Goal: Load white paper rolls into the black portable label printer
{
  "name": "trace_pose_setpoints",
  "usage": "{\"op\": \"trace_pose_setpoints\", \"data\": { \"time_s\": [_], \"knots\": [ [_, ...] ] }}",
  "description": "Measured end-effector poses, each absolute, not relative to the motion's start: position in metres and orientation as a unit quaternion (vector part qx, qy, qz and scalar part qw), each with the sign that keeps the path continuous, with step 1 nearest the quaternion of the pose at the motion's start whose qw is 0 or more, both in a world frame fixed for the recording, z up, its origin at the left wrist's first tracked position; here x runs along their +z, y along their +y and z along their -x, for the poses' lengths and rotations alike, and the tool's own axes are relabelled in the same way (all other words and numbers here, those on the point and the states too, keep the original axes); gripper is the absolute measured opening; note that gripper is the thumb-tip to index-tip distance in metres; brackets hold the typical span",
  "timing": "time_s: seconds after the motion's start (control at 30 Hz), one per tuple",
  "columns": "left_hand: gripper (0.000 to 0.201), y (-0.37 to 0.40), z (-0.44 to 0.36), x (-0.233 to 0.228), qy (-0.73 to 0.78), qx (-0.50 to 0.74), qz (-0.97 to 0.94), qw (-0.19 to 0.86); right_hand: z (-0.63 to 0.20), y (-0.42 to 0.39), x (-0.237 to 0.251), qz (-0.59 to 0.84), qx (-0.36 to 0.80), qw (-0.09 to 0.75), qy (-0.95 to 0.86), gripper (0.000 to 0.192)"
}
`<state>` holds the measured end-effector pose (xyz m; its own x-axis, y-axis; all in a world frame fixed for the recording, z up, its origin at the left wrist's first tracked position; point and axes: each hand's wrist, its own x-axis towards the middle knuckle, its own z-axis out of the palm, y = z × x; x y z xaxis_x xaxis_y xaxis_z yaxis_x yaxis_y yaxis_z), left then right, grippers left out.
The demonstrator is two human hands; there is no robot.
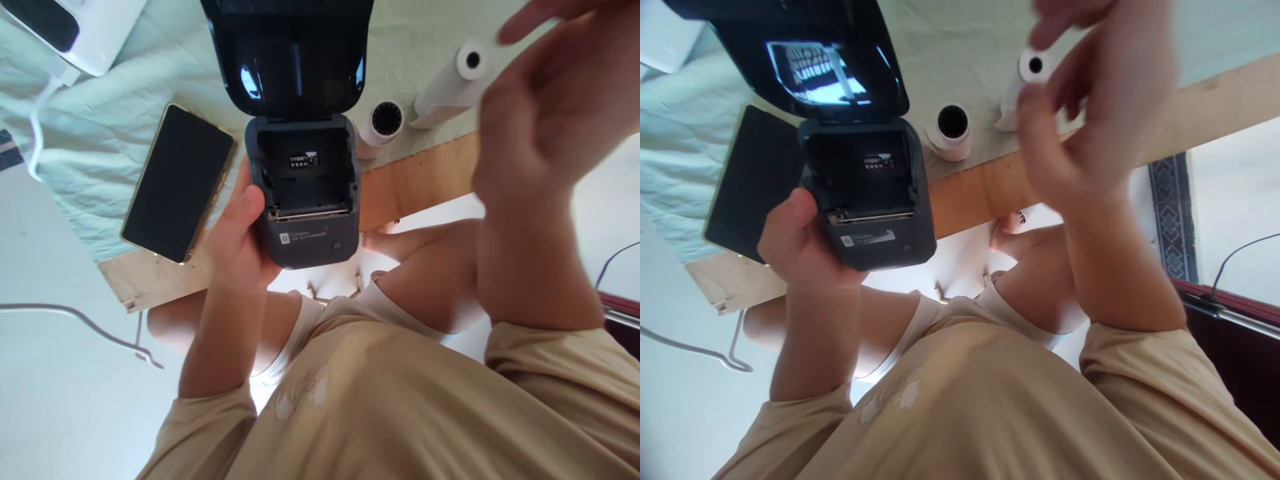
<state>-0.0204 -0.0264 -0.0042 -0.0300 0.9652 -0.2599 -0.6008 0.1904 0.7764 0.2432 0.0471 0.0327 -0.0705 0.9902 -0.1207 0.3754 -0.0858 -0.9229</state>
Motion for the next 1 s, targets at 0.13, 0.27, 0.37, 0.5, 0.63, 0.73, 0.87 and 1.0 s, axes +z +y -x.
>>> {"op": "trace_pose_setpoints", "data": {
  "time_s": [0.13, 0.27, 0.37, 0.5, 0.63, 0.73, 0.87, 1.0],
  "knots": [
    [0.032, -0.028, 0.019, 0.0, 0.385, 0.6, -0.224, 0.665, -0.215, 0.037, 0.022, 0.478, 0.271, 0.297, -0.781, 0.068],
    [0.038, -0.03, 0.019, -0.001, 0.369, 0.598, -0.221, 0.676, -0.2, 0.036, 0.014, 0.488, 0.243, 0.24, -0.803, 0.063],
    [0.038, -0.03, 0.02, -0.002, 0.375, 0.599, -0.218, 0.674, -0.2, 0.037, 0.012, 0.503, 0.233, 0.255, -0.793, 0.051],
    [0.038, -0.03, 0.019, -0.003, 0.393, 0.595, -0.234, 0.661, -0.202, 0.035, 0.011, 0.518, 0.22, 0.285, -0.776, 0.054],
    [0.036, -0.03, 0.019, -0.003, 0.423, 0.616, -0.25, 0.616, -0.198, 0.03, 0.014, 0.51, 0.311, 0.371, -0.71, 0.036],
    [0.033, -0.03, 0.019, -0.003, 0.417, 0.624, -0.252, 0.611, -0.191, 0.026, 0.018, 0.495, 0.486, 0.413, -0.59, 0.039],
    [0.031, -0.029, 0.017, -0.001, 0.396, 0.623, -0.262, 0.621, -0.183, 0.024, 0.022, 0.481, 0.653, 0.414, -0.414, 0.047],
    [0.027, -0.029, 0.016, 0.0, 0.415, 0.63, -0.258, 0.603, -0.185, 0.023, 0.021, 0.469, 0.632, 0.421, -0.451, 0.047]
  ]
}}
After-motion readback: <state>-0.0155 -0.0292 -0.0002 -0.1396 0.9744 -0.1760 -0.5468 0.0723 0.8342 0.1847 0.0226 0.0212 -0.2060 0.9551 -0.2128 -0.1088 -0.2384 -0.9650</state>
